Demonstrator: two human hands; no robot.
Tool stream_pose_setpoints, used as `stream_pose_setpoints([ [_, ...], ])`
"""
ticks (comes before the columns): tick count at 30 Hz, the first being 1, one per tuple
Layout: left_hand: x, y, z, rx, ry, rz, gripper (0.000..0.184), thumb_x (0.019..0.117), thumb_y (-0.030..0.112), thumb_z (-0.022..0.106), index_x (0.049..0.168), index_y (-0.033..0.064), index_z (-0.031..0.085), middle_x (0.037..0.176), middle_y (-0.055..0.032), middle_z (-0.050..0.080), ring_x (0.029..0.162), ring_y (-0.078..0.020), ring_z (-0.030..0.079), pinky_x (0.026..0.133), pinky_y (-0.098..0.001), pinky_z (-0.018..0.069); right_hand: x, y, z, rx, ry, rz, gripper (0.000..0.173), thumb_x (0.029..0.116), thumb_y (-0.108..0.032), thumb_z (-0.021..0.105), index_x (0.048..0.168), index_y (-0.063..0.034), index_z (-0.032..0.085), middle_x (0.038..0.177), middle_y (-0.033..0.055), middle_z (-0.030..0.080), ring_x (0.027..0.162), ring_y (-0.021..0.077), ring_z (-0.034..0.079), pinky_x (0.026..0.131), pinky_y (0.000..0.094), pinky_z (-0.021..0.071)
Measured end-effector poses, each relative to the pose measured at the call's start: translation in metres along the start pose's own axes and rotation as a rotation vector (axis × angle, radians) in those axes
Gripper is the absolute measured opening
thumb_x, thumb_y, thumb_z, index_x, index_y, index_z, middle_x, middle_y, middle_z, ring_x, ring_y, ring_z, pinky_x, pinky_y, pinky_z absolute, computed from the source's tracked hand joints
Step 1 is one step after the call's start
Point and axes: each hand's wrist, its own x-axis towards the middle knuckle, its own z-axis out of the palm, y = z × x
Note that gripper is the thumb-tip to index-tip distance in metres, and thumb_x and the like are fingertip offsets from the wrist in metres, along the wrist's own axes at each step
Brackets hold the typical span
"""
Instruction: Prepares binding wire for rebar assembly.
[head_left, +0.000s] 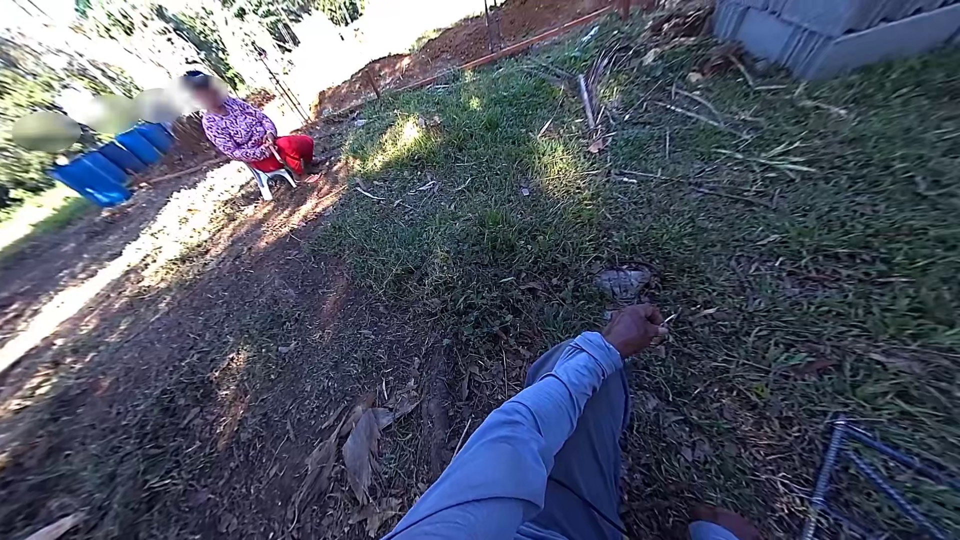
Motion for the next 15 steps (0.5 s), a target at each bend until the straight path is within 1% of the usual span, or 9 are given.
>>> stream_pose_setpoints([
  [1,-0.001,0.001,-0.001,-0.004,0.001,-0.002,0.024,0.1004,0.013,0.064,0.116,-0.0042,0.067,0.116,-0.0219,0.068,0.107,-0.0312,0.067,0.096,-0.0495,0.0529,-0.002,0.001,-0.002,0.0,-0.009,-0.032,0.04,0.101,-0.032,0.052,0.124,-0.0049,0.071,0.138,0.0187,0.064,0.134,0.0354,0.057,0.108,0.0576,0.0455],
  [3,-0.001,0.003,-0.001,-0.031,-0.007,-0.021,0.027,0.1001,0.014,0.063,0.12,-0.0053,0.065,0.117,-0.0221,0.068,0.103,-0.0289,0.068,0.093,-0.0461,0.0553,-0.006,0.002,-0.006,0.077,-0.038,-0.072,0.04,0.1004,-0.029,0.058,0.125,0.0016,0.069,0.139,0.0247,0.062,0.135,0.0412,0.055,0.108,0.0617,0.0441],
  [5,0.008,0.0,0.004,-0.063,-0.024,-0.07,0.03,0.1008,0.017,0.063,0.123,-0.0025,0.064,0.117,-0.02,0.069,0.096,-0.0266,0.07,0.087,-0.0439,0.0583,-0.013,0.004,-0.018,0.182,-0.082,-0.065,0.043,0.1,-0.028,0.06,0.126,0.0051,0.067,0.14,0.0274,0.06,0.136,0.0429,0.053,0.11,0.0618,0.0436],
  [6,0.016,-0.007,0.01,-0.074,-0.03,-0.088,0.03,0.1012,0.019,0.063,0.124,-0.0004,0.064,0.113,-0.0182,0.07,0.091,-0.0255,0.071,0.084,-0.0434,0.0596,-0.018,0.004,-0.026,0.217,-0.11,-0.051,0.043,0.0995,-0.029,0.061,0.126,0.0042,0.068,0.14,0.0262,0.06,0.136,0.0414,0.054,0.11,0.0608,0.044],
  [7,0.023,-0.013,0.016,-0.089,-0.03,-0.096,0.029,0.1007,0.021,0.064,0.123,0.0015,0.064,0.106,-0.016,0.071,0.085,-0.0235,0.071,0.078,-0.0417,0.0596,-0.022,0.006,-0.033,0.256,-0.137,-0.043,0.043,0.0997,-0.03,0.06,0.125,0.0037,0.068,0.141,0.0253,0.06,0.136,0.04,0.054,0.11,0.0601,0.0439],
  [8,0.03,-0.019,0.023,-0.109,-0.033,-0.099,0.029,0.1005,0.022,0.064,0.122,0.0024,0.064,0.101,-0.0146,0.071,0.079,-0.0217,0.07,0.073,-0.0398,0.0591,-0.024,0.008,-0.039,0.297,-0.156,-0.038,0.044,0.0997,-0.029,0.061,0.126,0.0047,0.067,0.142,0.0259,0.059,0.137,0.0402,0.053,0.111,0.06,0.043],
  [9,0.036,-0.022,0.029,-0.125,-0.04,-0.103,0.029,0.1002,0.022,0.065,0.122,0.0027,0.063,0.099,-0.0141,0.071,0.076,-0.0209,0.069,0.07,-0.039,0.0591,-0.025,0.009,-0.042,0.344,-0.168,-0.033,0.045,0.0995,-0.028,0.061,0.128,0.0063,0.065,0.143,0.0275,0.057,0.138,0.0418,0.052,0.112,0.0607,0.042],
  [12,0.043,-0.02,0.042,-0.108,-0.06,-0.125,0.031,0.0994,0.022,0.067,0.124,0.0035,0.062,0.096,-0.0139,0.071,0.071,-0.0214,0.07,0.066,-0.0396,0.0612,-0.029,0.013,-0.044,0.454,-0.203,-0.022,0.047,0.0994,-0.025,0.062,0.133,0.0076,0.062,0.147,0.03,0.052,0.14,0.0442,0.048,0.114,0.0616,0.0404],
  [15,0.044,-0.014,0.056,-0.104,-0.079,-0.084,0.03,0.0984,0.021,0.068,0.121,0.0018,0.063,0.088,-0.0133,0.07,0.066,-0.021,0.067,0.062,-0.0395,0.0586,-0.037,0.015,-0.04,0.494,-0.221,0.01,0.049,0.0991,-0.022,0.063,0.137,0.0086,0.058,0.148,0.0296,0.051,0.141,0.0427,0.048,0.115,0.0585,0.0409],
])
